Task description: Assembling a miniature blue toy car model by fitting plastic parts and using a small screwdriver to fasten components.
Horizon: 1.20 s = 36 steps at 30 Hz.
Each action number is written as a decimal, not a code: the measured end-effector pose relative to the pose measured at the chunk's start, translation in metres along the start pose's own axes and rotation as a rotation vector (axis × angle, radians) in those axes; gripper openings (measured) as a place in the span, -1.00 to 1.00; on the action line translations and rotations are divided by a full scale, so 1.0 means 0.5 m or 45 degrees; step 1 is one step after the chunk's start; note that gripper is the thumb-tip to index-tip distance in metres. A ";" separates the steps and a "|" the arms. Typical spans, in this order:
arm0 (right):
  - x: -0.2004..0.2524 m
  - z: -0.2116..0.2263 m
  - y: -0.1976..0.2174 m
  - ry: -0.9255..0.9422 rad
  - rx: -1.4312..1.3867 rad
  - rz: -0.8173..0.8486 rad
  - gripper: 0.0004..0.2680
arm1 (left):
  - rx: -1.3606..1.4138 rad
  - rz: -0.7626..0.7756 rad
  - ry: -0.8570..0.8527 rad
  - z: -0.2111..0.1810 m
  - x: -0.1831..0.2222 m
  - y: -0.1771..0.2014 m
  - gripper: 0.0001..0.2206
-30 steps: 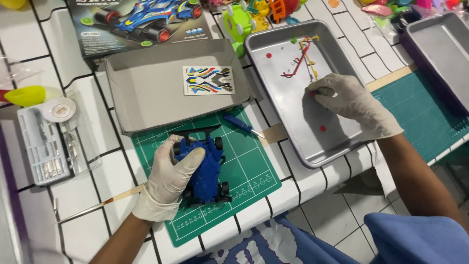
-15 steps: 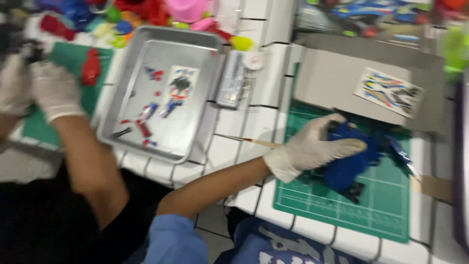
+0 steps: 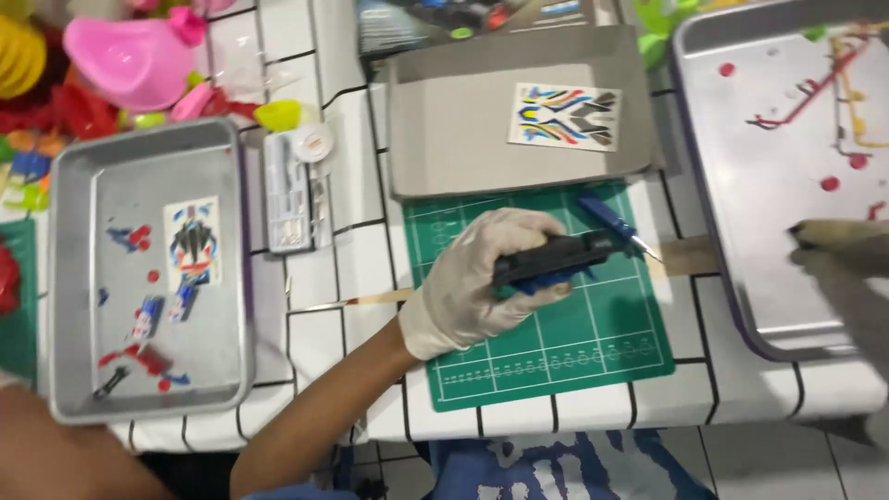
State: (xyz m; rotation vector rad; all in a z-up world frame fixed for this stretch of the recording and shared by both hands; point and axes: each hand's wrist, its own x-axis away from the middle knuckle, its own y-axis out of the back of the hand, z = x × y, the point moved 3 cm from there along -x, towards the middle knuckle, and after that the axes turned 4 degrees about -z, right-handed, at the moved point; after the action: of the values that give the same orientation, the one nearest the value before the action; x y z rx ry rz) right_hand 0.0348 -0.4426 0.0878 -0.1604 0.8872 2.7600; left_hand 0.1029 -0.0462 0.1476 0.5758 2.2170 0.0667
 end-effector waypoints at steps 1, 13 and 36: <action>0.061 0.128 -0.038 -0.045 -0.009 -0.051 -0.86 | -0.051 -0.003 -0.010 0.004 0.002 0.001 -0.73; 0.116 0.408 -0.280 0.584 0.071 -0.472 -0.85 | -0.062 0.108 0.279 -0.031 -0.049 -0.017 -0.76; 0.102 0.427 -0.277 0.765 0.111 -0.429 -0.81 | -0.313 -0.025 0.069 -0.003 0.037 -0.011 -0.69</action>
State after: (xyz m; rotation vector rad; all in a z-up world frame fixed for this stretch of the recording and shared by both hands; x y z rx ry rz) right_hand 0.0145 -0.1988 0.1742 -1.0581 0.9932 2.3696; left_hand 0.0897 -0.0432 0.1340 0.4204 2.2233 0.3435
